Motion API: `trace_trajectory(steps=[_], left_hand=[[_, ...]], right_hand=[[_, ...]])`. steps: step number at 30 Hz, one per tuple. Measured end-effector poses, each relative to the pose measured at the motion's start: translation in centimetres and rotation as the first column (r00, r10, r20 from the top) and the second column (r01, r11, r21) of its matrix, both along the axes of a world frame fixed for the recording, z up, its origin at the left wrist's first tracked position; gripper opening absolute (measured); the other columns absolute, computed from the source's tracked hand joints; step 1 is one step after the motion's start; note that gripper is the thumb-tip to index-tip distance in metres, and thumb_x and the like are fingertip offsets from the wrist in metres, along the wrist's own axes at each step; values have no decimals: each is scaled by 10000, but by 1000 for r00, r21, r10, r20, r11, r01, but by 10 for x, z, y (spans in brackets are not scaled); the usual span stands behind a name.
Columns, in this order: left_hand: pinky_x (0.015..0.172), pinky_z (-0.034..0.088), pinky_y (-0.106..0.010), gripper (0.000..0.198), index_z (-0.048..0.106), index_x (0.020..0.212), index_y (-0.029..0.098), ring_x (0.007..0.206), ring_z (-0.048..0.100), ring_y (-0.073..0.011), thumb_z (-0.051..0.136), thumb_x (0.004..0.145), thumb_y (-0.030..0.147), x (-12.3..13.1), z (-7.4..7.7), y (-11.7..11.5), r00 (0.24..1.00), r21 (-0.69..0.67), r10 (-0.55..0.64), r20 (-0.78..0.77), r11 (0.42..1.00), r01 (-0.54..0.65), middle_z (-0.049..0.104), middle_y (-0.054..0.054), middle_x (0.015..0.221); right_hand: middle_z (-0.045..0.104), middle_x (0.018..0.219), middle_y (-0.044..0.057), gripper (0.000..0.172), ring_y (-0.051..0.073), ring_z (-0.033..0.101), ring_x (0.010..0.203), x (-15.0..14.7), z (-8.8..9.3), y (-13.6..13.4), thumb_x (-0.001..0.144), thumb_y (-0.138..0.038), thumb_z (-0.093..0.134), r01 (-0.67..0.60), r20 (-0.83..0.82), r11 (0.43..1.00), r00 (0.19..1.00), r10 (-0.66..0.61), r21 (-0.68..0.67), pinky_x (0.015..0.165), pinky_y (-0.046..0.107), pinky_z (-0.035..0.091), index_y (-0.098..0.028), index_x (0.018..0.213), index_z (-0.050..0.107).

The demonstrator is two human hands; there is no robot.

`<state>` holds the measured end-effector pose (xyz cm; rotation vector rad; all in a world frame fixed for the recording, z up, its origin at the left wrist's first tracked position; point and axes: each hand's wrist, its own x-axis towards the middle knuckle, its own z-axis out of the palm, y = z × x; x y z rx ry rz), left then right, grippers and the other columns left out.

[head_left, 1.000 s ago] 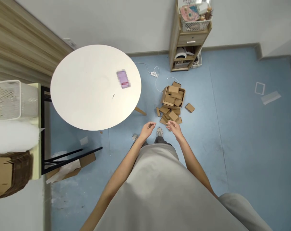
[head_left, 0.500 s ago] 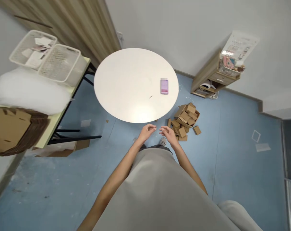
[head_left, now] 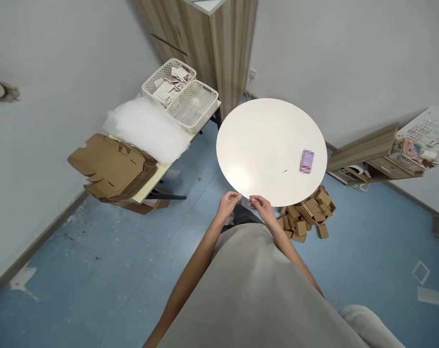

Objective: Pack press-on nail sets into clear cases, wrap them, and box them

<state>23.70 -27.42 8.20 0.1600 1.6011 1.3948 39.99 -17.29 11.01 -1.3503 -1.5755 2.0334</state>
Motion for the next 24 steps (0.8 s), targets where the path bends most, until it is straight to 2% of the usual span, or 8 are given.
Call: trace_trajectory(steps=[4,8,13,18,24], left_hand=[[1148,563,-480,286,717,929,216,1206,765,-293,870,844,443,-41,3,3,1000,-13,9,-26,1000,-9,826,-133,1169],[1172,553,-493,275,735,957,225,1260,749,-305,870,834,430,-98,15,9,996,-39,37,-83,998,-41,830,-134,1238],[1164,550,-507,386,757,965,226,1278,736,-336,902,764,522,-164,24,14,984,-111,72,-166,990,-91,828,-144,1267],[1136,555,-511,485,749,941,216,1236,744,-340,924,693,594,-200,14,32,982,-146,81,-173,983,-107,830,-162,1221],[1108,570,-497,524,753,941,215,1176,755,-320,937,674,626,-242,0,50,983,-153,90,-160,981,-115,828,-157,1199]], right_hand=[[845,1200,133,565,290,822,1026,-44,1,17,866,-733,795,4,4,1000,1000,-4,0,993,467,645,-238,1141,789],[845,1203,128,532,279,818,1016,-96,-1,33,882,-703,783,-20,-28,999,999,19,-37,985,459,634,-238,1139,786],[845,1177,110,517,259,814,1001,-163,-5,52,889,-690,768,-69,-94,996,994,63,-61,981,445,621,-239,1143,778],[840,1202,107,488,260,811,1032,-203,-6,72,918,-671,760,-83,-101,994,992,75,-77,1004,456,612,-247,1161,775],[839,1202,120,512,272,809,1048,-218,-4,91,913,-686,769,-47,-66,994,997,41,-97,1010,469,613,-241,1164,771]])
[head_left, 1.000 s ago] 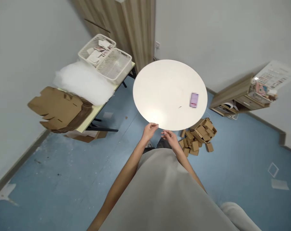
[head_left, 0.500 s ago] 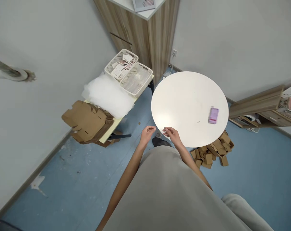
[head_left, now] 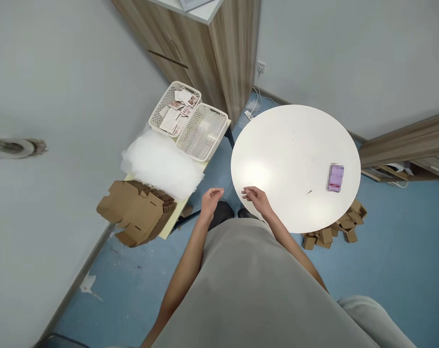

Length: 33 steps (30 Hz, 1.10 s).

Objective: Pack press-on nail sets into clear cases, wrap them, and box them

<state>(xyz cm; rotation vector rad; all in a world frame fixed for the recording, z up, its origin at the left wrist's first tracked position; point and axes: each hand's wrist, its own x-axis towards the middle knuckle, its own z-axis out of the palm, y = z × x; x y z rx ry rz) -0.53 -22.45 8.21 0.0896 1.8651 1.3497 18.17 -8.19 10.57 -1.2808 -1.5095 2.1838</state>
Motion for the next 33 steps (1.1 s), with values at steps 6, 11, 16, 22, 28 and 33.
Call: trace_trajectory(steps=[6,11,16,22,28,33], left_hand=[[1048,595,-450,409,746,952,216,1109,760,-284,880,738,538,-83,-7,36,995,-1,-42,-88,999,42,821,-139,1161],[1076,589,-436,249,728,949,196,1094,764,-280,773,795,387,-178,-13,95,952,-50,-158,-262,987,150,815,-124,1085],[1186,528,-462,422,717,1265,149,1291,707,-317,638,854,205,-269,-25,162,687,-325,-511,-517,859,395,758,-167,1360],[1279,433,-513,749,671,1479,48,1442,623,-420,655,731,83,-327,-50,217,161,-640,-876,-454,446,626,677,-263,1508],[1177,513,-517,714,725,1450,72,1345,694,-434,668,742,143,-343,-64,232,-96,-775,-959,-267,154,613,758,-261,1377],[1160,507,-552,649,739,1435,56,1319,691,-442,593,811,157,-341,-56,224,-142,-777,-935,-326,180,603,753,-274,1365]], right_hand=[[836,1216,133,550,273,808,1046,-17,5,18,896,-705,769,125,77,992,989,-125,9,1026,478,604,-229,1172,767],[824,1260,134,535,273,804,1069,-47,21,29,922,-694,757,262,97,962,958,-268,69,1053,484,599,-238,1201,774],[823,1247,135,543,279,802,1072,-90,29,21,924,-703,745,379,109,921,916,-387,89,1040,479,602,-237,1202,773],[838,1203,126,536,268,806,1030,-128,29,5,907,-700,757,392,108,918,911,-397,62,996,462,600,-240,1182,773],[843,1179,125,531,266,808,1020,-134,34,3,886,-694,772,448,143,890,878,-457,89,980,452,597,-237,1156,772],[843,1200,120,521,255,809,1018,-134,39,14,894,-683,772,462,152,880,867,-474,111,994,443,598,-237,1161,773]])
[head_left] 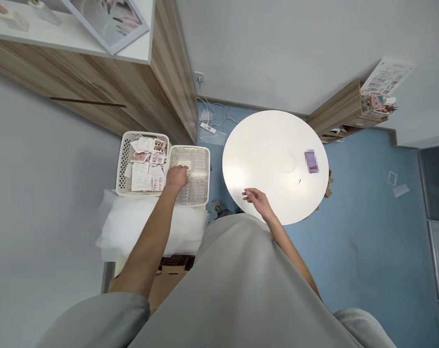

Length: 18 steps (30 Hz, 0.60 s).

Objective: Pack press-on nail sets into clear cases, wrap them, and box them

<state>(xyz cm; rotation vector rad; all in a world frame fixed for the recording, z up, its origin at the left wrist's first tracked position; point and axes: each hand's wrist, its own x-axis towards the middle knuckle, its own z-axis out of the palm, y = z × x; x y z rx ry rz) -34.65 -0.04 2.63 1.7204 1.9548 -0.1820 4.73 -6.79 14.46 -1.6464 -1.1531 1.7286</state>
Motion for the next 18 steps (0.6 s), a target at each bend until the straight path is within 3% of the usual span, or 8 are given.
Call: trace_trajectory(steps=[4,6,8,10,11,14,16,18], left_hand=[[1151,502,-577,583,768,1388,93,1309,685,-451,591,837,163,6,16,-17,987,142,139,81,978,-149,774,-259,1307],[1168,495,-573,526,778,1356,122,1316,685,-443,603,863,181,15,27,-29,954,234,245,175,931,-282,778,-239,1315],[1189,494,-564,460,780,1321,158,1309,696,-418,635,890,233,34,41,-41,875,286,350,333,847,-448,786,-199,1325],[1181,519,-539,391,780,1246,189,1256,728,-376,697,881,300,62,55,-52,719,221,432,545,752,-620,811,-150,1261],[1155,548,-518,371,774,1205,186,1226,743,-353,731,865,329,78,62,-57,604,130,438,666,729,-672,818,-140,1231],[1049,620,-492,509,737,1182,169,1170,767,-329,859,775,449,133,79,-67,203,-209,450,870,708,-675,805,-154,1255],[1017,634,-485,594,724,1175,168,1145,770,-324,915,724,505,168,87,-72,86,-322,482,872,697,-641,792,-159,1274],[1007,637,-480,620,715,1165,171,1141,767,-322,940,700,514,199,91,-75,58,-363,503,862,695,-621,785,-154,1267]], right_hand=[[850,1165,109,515,249,812,1003,-5,-2,6,888,-678,780,-38,-9,999,999,38,5,978,429,604,-233,1146,771],[849,1159,105,496,242,812,992,-8,-4,6,898,-664,769,-75,-21,997,997,76,16,973,422,608,-230,1138,771],[845,1158,96,475,235,810,984,-8,-7,6,909,-650,761,-117,-29,993,993,118,34,979,419,612,-232,1135,773],[840,1150,86,462,232,806,983,-7,-10,6,921,-642,753,-153,-34,987,987,154,49,992,423,613,-237,1145,773],[837,1146,84,460,232,804,985,-6,-11,6,927,-640,752,-166,-32,985,985,168,55,997,425,613,-239,1151,773],[822,1212,94,488,241,789,1050,-3,-15,7,922,-633,782,-190,-1,979,982,190,76,1016,425,613,-245,1217,761],[777,1366,112,569,259,765,1145,0,-15,8,885,-617,840,-192,37,975,981,189,114,1024,428,618,-258,1312,730],[702,1502,126,684,288,726,1245,4,-13,7,832,-590,903,-195,88,964,979,182,178,1048,448,618,-271,1397,685]])
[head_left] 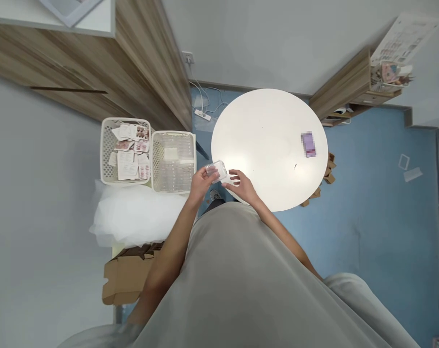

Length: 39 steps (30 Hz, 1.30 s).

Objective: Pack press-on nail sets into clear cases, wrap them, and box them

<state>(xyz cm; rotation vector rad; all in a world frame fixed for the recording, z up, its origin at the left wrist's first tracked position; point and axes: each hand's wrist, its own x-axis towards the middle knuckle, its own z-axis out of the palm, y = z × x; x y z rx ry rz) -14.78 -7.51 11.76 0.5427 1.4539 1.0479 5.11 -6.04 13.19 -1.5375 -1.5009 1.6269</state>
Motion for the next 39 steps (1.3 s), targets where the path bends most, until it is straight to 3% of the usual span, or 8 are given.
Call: trace_trajectory(steps=[2,5,10,16,23,33,39], left_hand=[[990,644,-478,605,700,1136,176,1125,766,-318,947,688,497,27,2,-2,1000,-11,-13,5,1000,13,780,-145,1238],[989,649,-473,553,668,1093,192,1114,769,-306,939,697,465,61,2,-3,1000,-14,-29,-2,999,29,775,-133,1221],[1127,589,-486,569,690,1173,209,1259,750,-335,948,741,473,90,10,-4,986,7,-164,-12,986,164,763,-146,1351],[1214,543,-499,841,667,1473,251,1483,627,-385,984,747,534,93,20,-2,936,33,-337,104,941,336,680,-168,1549],[1222,541,-565,1013,666,1546,214,1468,641,-432,1056,655,498,102,23,-5,903,-8,-418,97,907,420,714,-199,1501],[1191,575,-542,1032,718,1496,209,1503,605,-457,1071,597,571,107,17,-25,922,-25,-378,84,924,381,719,-189,1516],[1206,572,-551,1002,744,1461,208,1500,611,-455,1085,583,550,105,14,-34,942,-26,-321,103,945,325,731,-189,1498]], right_hand=[[655,1548,135,746,315,687,1317,5,3,-1,801,-555,941,1,56,996,998,-6,85,1112,481,595,-268,1430,663],[650,1527,138,709,330,656,1368,18,8,-4,829,-505,933,26,126,989,991,-45,149,1201,509,545,-259,1434,658],[673,1516,112,657,306,691,1317,52,8,-10,857,-463,905,134,71,986,987,-141,96,1158,490,578,-290,1437,649],[717,1479,119,807,302,711,1327,89,4,-20,739,-525,992,187,-168,976,964,-204,-113,1132,479,601,-287,1429,650],[759,1405,107,847,307,770,1242,117,9,-27,659,-452,1053,113,-333,959,922,-199,-260,1114,511,646,-280,1409,698],[738,1469,119,861,354,743,1325,131,6,-28,656,-410,1068,-4,-342,961,935,-95,-278,1005,506,710,-295,1444,741],[762,1446,117,842,346,762,1292,130,12,-24,656,-382,1066,-51,-318,964,948,-36,-262,1070,530,685,-284,1437,769]])
